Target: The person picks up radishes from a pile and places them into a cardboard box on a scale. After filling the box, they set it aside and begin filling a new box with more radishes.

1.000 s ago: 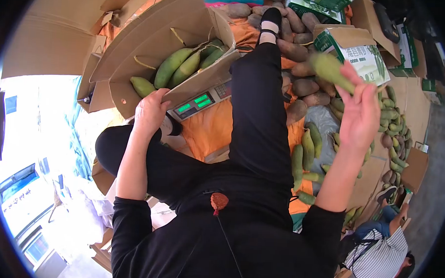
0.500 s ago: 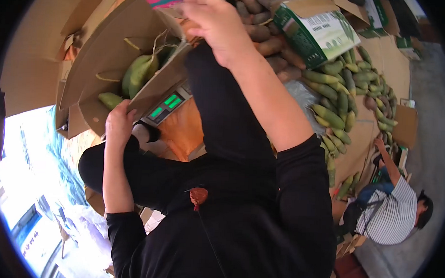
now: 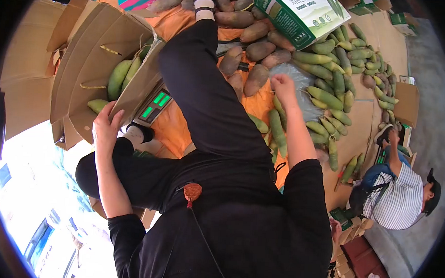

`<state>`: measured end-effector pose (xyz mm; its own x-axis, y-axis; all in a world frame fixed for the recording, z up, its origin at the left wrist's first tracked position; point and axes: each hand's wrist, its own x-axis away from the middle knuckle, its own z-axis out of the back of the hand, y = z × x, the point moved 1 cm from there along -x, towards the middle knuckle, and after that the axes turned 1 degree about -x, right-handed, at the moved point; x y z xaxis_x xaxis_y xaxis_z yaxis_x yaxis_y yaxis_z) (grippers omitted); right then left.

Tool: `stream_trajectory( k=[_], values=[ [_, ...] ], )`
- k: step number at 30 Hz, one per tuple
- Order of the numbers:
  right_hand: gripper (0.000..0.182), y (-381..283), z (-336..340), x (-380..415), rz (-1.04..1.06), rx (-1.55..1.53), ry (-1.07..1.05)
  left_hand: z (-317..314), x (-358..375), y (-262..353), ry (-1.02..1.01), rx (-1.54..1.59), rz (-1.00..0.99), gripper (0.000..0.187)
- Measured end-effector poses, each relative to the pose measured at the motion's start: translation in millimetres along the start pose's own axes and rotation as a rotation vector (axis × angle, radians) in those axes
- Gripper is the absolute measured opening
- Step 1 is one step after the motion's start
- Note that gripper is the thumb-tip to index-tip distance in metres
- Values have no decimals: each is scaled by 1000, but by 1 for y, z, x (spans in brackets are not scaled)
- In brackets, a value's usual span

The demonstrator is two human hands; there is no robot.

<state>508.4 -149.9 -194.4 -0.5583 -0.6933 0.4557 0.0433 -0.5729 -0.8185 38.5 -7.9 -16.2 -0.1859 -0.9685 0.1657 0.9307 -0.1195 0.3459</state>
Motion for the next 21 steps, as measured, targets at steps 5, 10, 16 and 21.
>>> stream_trajectory(
  k=[5,10,16,21],
  values=[
    [17,92,3,-11,-175,215,20,-1,-2,-7,51,113,31,35],
    [23,131,6,-22,-107,476,111,1,-5,-10,77,138,50,35],
    [33,110,5,-21,-193,673,205,1,-6,-9,88,165,79,36],
    [43,106,4,-23,-214,818,148,0,-8,-11,90,149,82,37]
  ],
)
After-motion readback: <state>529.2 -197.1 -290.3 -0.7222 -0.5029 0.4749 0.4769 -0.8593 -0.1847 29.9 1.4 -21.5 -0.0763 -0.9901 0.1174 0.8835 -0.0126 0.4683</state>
